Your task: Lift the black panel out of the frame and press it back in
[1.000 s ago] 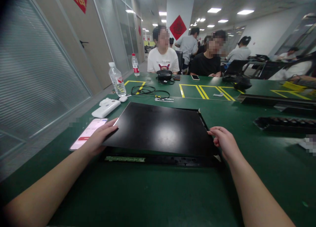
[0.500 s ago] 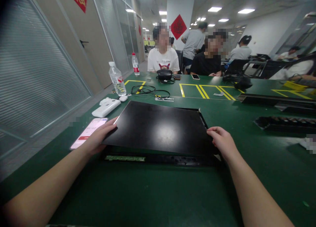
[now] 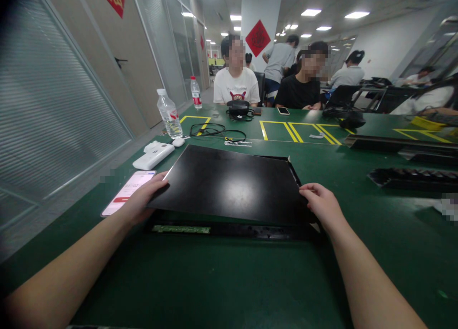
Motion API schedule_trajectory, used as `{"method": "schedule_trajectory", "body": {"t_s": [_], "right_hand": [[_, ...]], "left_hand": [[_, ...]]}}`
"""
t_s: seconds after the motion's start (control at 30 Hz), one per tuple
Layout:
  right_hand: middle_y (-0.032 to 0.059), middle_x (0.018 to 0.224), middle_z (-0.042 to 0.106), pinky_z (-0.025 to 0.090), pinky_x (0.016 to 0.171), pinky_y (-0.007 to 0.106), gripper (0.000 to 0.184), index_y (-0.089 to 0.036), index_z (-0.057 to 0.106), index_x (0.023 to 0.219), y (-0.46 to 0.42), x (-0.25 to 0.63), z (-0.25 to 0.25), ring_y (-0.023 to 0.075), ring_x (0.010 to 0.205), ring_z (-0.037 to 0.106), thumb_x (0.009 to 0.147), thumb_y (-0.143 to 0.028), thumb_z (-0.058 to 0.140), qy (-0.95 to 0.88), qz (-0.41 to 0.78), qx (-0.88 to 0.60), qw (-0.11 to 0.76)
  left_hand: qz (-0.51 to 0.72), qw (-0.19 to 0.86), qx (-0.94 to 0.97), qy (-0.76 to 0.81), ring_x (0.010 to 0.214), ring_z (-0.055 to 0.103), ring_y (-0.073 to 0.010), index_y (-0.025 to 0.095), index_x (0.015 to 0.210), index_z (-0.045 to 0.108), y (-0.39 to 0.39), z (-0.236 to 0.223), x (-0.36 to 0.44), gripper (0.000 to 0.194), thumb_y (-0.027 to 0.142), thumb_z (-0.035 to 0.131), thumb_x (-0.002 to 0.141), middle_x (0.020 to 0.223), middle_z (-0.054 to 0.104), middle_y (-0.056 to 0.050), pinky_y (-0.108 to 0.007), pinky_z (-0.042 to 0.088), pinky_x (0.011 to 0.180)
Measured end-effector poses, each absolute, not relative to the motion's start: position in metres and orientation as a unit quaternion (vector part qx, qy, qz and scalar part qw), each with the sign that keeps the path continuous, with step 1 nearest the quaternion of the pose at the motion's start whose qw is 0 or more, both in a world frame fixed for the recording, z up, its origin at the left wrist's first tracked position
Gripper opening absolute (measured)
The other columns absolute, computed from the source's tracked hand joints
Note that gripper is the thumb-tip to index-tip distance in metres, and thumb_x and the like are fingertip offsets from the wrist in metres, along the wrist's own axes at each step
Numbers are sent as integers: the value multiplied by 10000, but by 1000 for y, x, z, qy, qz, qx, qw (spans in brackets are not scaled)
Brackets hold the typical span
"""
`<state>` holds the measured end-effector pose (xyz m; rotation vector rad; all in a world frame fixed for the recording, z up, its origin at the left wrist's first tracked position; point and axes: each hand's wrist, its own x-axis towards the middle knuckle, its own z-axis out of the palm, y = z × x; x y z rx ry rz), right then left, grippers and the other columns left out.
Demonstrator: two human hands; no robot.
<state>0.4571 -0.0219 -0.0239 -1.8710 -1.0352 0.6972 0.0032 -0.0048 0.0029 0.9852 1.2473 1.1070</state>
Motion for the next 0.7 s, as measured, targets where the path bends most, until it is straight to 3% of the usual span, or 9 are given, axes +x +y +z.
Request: {"method": "schedule_trajectory", "body": {"t_s": [0.23,0.7], "right_hand": [[-4,584,542,358,491,293,332,-209,717,832,-22,458,-25,152,541,477,612,-457,738,-410,293,-745,438],[25,641,607,396,553,325,343,-211,730,811,-25,449,-15,172,582,510,588,-465,677,-420,275,-763,407]], "left_hand": [[472,564,419,533,909,743,-260,189,1211,726,-5,-1,3,429,313,746,801,1086,789,-74,-290,570,718],[468,577,402,535,929,762,-272,203,1267,733,-3,-2,2,448,281,741,826,1107,807,-82,-296,584,719]]}}
